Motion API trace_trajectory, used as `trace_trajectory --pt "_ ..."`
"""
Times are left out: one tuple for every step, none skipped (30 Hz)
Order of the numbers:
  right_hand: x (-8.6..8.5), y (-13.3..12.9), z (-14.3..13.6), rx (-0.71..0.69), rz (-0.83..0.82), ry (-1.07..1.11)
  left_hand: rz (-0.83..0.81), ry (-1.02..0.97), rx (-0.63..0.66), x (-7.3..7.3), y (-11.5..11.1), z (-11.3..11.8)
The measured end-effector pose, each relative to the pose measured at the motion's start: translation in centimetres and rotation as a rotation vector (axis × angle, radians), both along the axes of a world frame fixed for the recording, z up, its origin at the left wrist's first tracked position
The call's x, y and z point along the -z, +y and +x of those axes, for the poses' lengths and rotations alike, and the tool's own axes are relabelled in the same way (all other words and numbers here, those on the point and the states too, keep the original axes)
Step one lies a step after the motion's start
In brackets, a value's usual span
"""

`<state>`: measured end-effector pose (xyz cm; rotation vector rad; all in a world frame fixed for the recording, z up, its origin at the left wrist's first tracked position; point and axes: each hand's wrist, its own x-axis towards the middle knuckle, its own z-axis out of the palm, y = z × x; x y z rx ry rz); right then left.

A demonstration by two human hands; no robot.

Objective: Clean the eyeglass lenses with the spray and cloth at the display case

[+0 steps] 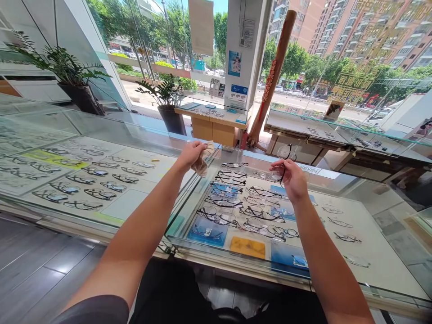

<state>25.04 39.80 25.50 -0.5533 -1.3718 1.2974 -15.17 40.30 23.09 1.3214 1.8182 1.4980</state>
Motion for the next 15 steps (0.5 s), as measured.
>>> trace_trajectory --pt "0.0 0.0 0.0 -0.002 -0.003 -0.003 0.011 -0.027 0.003 -0.2 0.0 0.1" --pt "0.0 0.0 0.0 -0.002 -0.006 -0.006 0.023 -0.053 0.01 -0.5 -0.1 0.2" --pt "0.1 0.0 -0.1 0.0 -0.008 -0.009 0.037 -0.075 0.019 -0.7 -0.2 0.3" --pt "0.1 0.0 -0.1 0.003 -0.009 -0.012 0.054 -0.088 0.023 -1.0 -0.4 0.4" --pt "0.1 0.0 -0.1 0.004 -0.01 -0.014 0.073 -0.096 0.026 -1.2 -0.5 0.6" --pt "0.0 0.0 -0.1 0.004 -0.011 -0.013 0.093 -0.1 0.03 -1.5 -0.8 0.8" --pt "0.0 -0.1 -0.2 0.0 -0.012 -0.012 0.119 -0.102 0.038 -1.9 -1.0 1.1" --pt "-0.1 -0.2 -0.2 -0.007 -0.015 -0.009 0.152 -0.105 0.054 -2.2 -1.3 1.5" --pt "-0.2 -0.3 -0.3 -0.019 -0.019 -0.005 0.19 -0.108 0.075 -2.7 -1.5 2.0" --pt "-0.4 -0.5 -0.3 -0.031 -0.024 0.001 0.227 -0.111 0.103 -3.2 -1.8 2.6" --pt "-0.7 -0.7 -0.4 -0.043 -0.03 0.007 0.257 -0.115 0.141 -3.8 -2.0 3.3" --pt "-1.0 -0.9 -0.4 -0.055 -0.034 0.01 0.275 -0.124 0.186 -4.5 -2.2 4.1" --pt "-1.4 -1.1 -0.5 -0.065 -0.035 0.012 0.277 -0.139 0.233 -5.3 -2.3 4.9" --pt "-1.8 -1.2 -0.6 -0.075 -0.032 0.011 0.263 -0.166 0.282 -6.1 -2.4 5.8" --pt "-2.3 -1.4 -0.7 -0.086 -0.025 0.008 0.242 -0.203 0.326 -7.0 -2.4 6.6"
